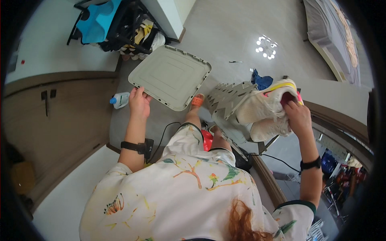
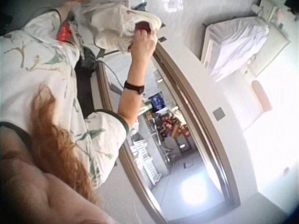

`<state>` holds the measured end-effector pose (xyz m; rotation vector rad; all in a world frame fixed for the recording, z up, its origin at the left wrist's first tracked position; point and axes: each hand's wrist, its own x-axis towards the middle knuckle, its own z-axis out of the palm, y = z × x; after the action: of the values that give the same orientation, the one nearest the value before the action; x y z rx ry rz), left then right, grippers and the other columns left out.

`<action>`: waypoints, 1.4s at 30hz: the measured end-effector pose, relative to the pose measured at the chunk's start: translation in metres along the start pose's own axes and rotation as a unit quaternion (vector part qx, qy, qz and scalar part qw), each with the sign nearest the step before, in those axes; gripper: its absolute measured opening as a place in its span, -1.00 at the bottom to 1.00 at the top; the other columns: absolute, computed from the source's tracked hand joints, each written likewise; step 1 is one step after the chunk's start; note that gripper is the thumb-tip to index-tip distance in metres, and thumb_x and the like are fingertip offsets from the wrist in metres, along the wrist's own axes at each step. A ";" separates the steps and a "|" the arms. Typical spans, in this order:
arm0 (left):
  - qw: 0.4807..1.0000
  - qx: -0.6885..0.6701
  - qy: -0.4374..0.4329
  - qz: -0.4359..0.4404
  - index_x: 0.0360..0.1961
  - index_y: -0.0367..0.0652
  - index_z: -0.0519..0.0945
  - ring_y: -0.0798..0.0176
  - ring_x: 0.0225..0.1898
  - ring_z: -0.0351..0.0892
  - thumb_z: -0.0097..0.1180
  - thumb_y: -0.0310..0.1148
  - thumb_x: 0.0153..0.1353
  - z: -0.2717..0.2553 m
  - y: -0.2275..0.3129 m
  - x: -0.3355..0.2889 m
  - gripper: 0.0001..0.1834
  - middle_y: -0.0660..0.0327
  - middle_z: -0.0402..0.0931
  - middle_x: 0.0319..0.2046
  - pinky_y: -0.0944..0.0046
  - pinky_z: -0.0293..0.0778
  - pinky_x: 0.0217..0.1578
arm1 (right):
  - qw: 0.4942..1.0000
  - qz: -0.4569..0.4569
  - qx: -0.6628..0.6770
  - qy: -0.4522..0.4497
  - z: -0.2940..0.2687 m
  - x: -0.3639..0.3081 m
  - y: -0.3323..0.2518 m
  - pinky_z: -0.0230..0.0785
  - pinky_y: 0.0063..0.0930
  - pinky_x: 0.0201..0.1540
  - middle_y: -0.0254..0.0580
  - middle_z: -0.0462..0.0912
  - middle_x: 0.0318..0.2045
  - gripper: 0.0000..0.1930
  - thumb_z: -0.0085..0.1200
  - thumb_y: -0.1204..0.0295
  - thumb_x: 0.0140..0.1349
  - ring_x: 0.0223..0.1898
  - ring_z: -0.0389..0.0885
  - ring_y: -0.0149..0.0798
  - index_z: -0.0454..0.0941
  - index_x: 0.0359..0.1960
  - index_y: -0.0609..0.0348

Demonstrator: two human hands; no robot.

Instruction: The person unboxes a modular shelf component, removes a pair of shoes from inside it, and proceeds to assemble the interlocking shelf panels on the floor.

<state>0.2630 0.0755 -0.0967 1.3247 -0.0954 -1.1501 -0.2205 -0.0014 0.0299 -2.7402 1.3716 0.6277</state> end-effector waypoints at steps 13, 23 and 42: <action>0.992 0.097 -0.037 -0.070 -0.13 -0.28 0.32 0.13 -0.11 0.40 -0.13 -0.57 0.11 0.009 -0.026 0.058 -0.74 0.12 0.38 -0.17 0.07 0.37 -0.08 | 0.815 0.531 0.048 0.227 0.061 -0.183 -0.046 0.39 -0.32 -0.26 -0.19 0.53 -0.18 -0.64 0.07 0.32 -0.02 -0.22 0.52 -0.04 0.46 -0.13 0.11; 0.965 0.237 -0.048 -0.100 -0.03 -0.35 0.32 0.06 0.04 0.31 -0.19 -0.51 0.18 0.012 -0.047 0.059 -0.68 0.05 0.35 -0.02 0.05 0.29 0.05 | 0.452 0.674 0.432 0.393 0.174 -0.223 -0.115 0.35 -0.54 -0.42 -0.31 0.59 -0.56 -0.86 0.02 0.55 -0.02 -0.51 0.48 -0.48 0.55 -0.41 0.36; 0.891 0.430 0.147 0.017 -0.07 -0.39 0.33 0.09 -0.17 0.43 -0.29 -0.46 0.26 0.049 -0.068 -0.063 -0.71 0.03 0.39 -0.13 0.14 0.45 -0.18 | 0.196 0.693 0.682 -0.126 0.478 -0.250 -0.296 0.38 -0.34 -0.10 0.05 0.56 -0.18 -0.51 0.23 0.22 -0.17 -0.13 0.54 -0.07 0.53 -0.16 0.20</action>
<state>0.1607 0.0965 -0.1004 2.2569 -0.4439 -0.8749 -0.2910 0.4619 -0.3689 0.3896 1.9917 -0.3487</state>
